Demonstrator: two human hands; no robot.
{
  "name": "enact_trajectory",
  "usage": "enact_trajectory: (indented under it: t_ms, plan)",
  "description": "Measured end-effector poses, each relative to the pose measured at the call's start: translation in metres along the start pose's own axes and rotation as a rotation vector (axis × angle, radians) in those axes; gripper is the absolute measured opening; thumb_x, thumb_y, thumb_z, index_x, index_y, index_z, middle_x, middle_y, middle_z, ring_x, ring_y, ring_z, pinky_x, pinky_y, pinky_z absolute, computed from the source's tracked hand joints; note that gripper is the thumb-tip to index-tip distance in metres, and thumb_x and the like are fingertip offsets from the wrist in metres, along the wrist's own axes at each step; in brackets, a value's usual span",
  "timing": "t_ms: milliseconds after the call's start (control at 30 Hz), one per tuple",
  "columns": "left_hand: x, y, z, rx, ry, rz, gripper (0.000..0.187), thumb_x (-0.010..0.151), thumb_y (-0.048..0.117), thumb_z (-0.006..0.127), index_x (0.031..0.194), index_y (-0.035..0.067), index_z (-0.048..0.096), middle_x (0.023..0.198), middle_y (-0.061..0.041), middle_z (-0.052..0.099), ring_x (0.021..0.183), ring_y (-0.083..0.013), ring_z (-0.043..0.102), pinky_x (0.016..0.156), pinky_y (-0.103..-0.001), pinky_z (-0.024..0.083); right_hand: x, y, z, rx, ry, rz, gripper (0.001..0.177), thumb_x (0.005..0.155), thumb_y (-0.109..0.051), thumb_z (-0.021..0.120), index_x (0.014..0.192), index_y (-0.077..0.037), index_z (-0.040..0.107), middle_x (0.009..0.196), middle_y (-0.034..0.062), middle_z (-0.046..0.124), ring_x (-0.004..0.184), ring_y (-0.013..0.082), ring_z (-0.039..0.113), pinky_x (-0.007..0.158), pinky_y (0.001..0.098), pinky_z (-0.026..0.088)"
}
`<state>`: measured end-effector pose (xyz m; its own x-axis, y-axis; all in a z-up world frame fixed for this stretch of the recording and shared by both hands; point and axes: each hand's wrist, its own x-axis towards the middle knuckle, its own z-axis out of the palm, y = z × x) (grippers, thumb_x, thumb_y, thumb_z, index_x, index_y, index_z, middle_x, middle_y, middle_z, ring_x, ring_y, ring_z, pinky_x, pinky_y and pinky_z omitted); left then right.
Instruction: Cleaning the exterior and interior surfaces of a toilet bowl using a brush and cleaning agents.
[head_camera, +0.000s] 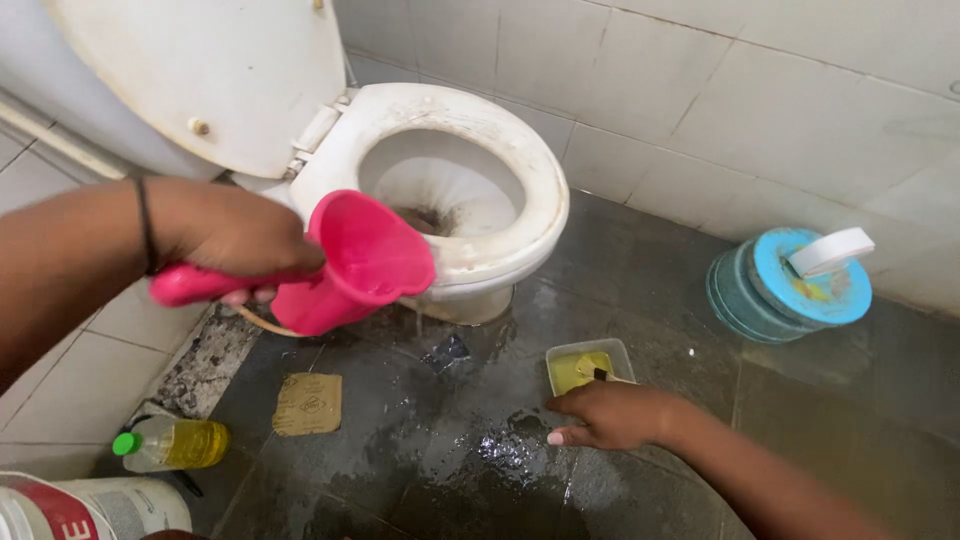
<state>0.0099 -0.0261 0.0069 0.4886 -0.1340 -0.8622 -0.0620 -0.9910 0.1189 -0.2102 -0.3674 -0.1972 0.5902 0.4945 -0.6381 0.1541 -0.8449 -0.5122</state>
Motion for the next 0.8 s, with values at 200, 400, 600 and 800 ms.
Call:
enact_trajectory:
  t_ms: [200, 400, 600, 800]
  plan:
    - [0.007, 0.073, -0.043, 0.049, -0.007, -0.015, 0.042, 0.106, 0.032, 0.049, 0.103, -0.005, 0.069, 0.064, -0.006, 0.059, 0.047, -0.0162, 0.049, 0.046, -0.033, 0.045, -0.009, -0.005, -0.005, -0.026, -0.009, 0.048, 0.067, 0.098, -0.059, 0.049, 0.145, -0.012, 0.053, 0.123, 0.0185, 0.070, 0.113, 0.0337, 0.069, 0.100, 0.0468, 0.053]
    - [0.022, 0.121, -0.095, 0.062, 0.134, -0.067, 0.032, 0.103, 0.027, 0.054, 0.112, -0.001, 0.067, 0.068, -0.006, 0.062, 0.049, -0.0152, 0.050, 0.048, -0.031, 0.044, -0.010, -0.006, -0.007, -0.024, 0.010, 0.041, 0.065, 0.097, -0.059, 0.050, 0.144, -0.015, 0.054, 0.120, 0.0176, 0.070, 0.113, 0.0352, 0.068, 0.098, 0.0497, 0.052]
    - [0.026, 0.130, -0.164, -0.026, 0.237, -0.114, 0.035, 0.103, 0.038, 0.059, 0.110, 0.005, 0.068, 0.068, 0.000, 0.059, 0.049, -0.0105, 0.051, 0.048, -0.027, 0.041, -0.005, -0.004, -0.003, -0.042, -0.005, 0.080, 0.065, 0.096, -0.061, 0.051, 0.143, -0.016, 0.055, 0.115, 0.0168, 0.072, 0.110, 0.0342, 0.071, 0.097, 0.0476, 0.054]
    - [0.039, -0.014, -0.235, -0.029, 0.132, -0.091, 0.033, 0.098, 0.036, 0.066, 0.108, 0.005, 0.068, 0.065, -0.002, 0.061, 0.048, -0.0125, 0.056, 0.048, -0.029, 0.045, 0.003, 0.006, 0.006, -0.054, 0.057, -0.016, 0.067, 0.096, -0.061, 0.053, 0.141, -0.011, 0.058, 0.117, 0.0198, 0.071, 0.111, 0.0371, 0.069, 0.098, 0.0487, 0.053]
